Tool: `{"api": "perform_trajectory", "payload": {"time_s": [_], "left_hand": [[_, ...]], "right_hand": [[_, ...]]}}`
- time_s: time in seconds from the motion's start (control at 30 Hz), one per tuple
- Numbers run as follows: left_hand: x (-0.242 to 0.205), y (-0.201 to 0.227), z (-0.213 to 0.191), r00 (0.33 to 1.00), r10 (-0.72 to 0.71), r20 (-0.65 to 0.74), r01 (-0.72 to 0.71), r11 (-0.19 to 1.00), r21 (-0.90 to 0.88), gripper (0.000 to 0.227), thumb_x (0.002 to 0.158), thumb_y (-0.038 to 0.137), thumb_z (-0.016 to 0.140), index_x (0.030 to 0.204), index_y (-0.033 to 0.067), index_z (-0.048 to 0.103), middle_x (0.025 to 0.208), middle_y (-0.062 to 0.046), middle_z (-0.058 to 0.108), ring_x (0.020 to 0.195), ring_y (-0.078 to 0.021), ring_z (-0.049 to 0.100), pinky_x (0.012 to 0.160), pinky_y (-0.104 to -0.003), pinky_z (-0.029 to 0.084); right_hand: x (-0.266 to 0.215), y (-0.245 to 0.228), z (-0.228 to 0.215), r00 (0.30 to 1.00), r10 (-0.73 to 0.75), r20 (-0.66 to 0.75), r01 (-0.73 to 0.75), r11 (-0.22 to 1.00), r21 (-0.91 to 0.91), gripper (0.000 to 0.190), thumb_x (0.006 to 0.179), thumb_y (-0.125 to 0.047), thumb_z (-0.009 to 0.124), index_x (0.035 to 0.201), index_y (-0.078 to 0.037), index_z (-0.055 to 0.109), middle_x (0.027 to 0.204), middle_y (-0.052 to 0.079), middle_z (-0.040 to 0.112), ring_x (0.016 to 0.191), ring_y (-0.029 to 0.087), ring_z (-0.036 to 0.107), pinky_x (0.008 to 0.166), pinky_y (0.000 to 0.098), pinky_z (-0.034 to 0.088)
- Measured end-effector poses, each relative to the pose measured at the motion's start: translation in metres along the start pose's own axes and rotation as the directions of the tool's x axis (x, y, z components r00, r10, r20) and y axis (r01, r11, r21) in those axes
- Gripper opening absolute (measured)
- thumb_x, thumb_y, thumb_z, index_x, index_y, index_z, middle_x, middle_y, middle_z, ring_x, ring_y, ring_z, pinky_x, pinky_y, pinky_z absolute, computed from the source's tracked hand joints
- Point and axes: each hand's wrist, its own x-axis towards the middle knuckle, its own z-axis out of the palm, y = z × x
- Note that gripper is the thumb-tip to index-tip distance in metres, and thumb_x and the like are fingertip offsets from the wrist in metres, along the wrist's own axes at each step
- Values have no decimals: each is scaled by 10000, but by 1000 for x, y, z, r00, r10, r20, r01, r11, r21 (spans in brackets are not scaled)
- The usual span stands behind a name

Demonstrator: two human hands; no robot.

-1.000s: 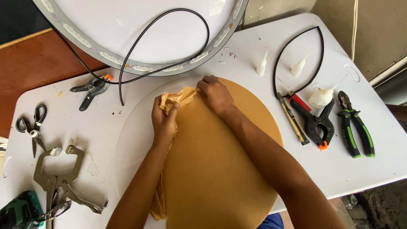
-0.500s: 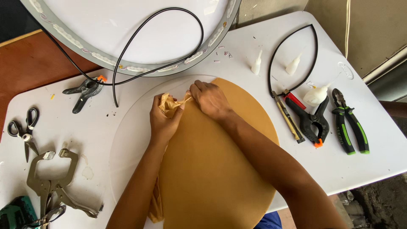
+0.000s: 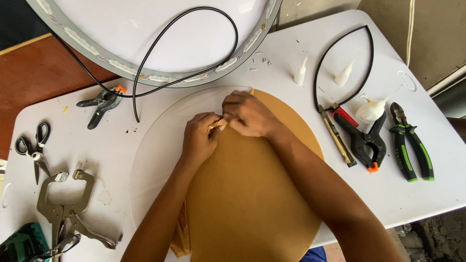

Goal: The person assembles a circular light fixture by pressing LED strips into the rim and handling a black power cable. They then flip the fixture to reveal a cardboard backing, which they remove and crumple into a ball by hand.

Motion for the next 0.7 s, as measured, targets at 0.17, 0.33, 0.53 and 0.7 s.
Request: {"api": "perform_trajectory", "payload": {"time_s": [0.17, 0.33, 0.53, 0.7], "left_hand": [[-2, 3, 1, 999, -42, -6, 42, 999, 33, 142, 863, 130, 758, 995, 151, 709, 942, -83, 738, 995, -384, 702, 871, -511, 521], [3, 25, -14, 997, -72, 22, 73, 996, -53, 94, 856, 30, 730, 896, 92, 671, 880, -158, 716, 946, -462, 676, 848, -528, 506], [1, 27, -16, 996, -81, 24, 82, 996, -36, 88, 879, 71, 735, 916, 115, 668, 880, -134, 713, 926, -440, 678, 834, -505, 514], [0, 23, -14, 997, -70, 22, 71, 997, -39, 108, 867, 57, 737, 953, 98, 687, 918, -151, 721, 926, -456, 671, 844, -513, 508]], "right_hand": [[-11, 41, 0, 910, 389, -146, -415, 847, -331, 348, 832, 12, 695, 1172, -64, 703, 1100, 119, 698, 1134, 310, 622, 943, 416, 523], [-17, 43, -1, 902, 417, -114, -432, 857, -282, 152, 949, -11, 646, 1047, -34, 760, 1019, 174, 724, 1010, 328, 709, 841, 363, 584], [-24, 56, 5, 913, 376, -156, -407, 833, -374, 91, 971, -70, 664, 962, -65, 755, 914, 132, 688, 886, 289, 722, 750, 335, 598], [-18, 38, 2, 891, 451, -46, -385, 699, -602, 86, 992, -104, 611, 1016, -73, 687, 965, 116, 647, 956, 267, 685, 821, 363, 577]]}}
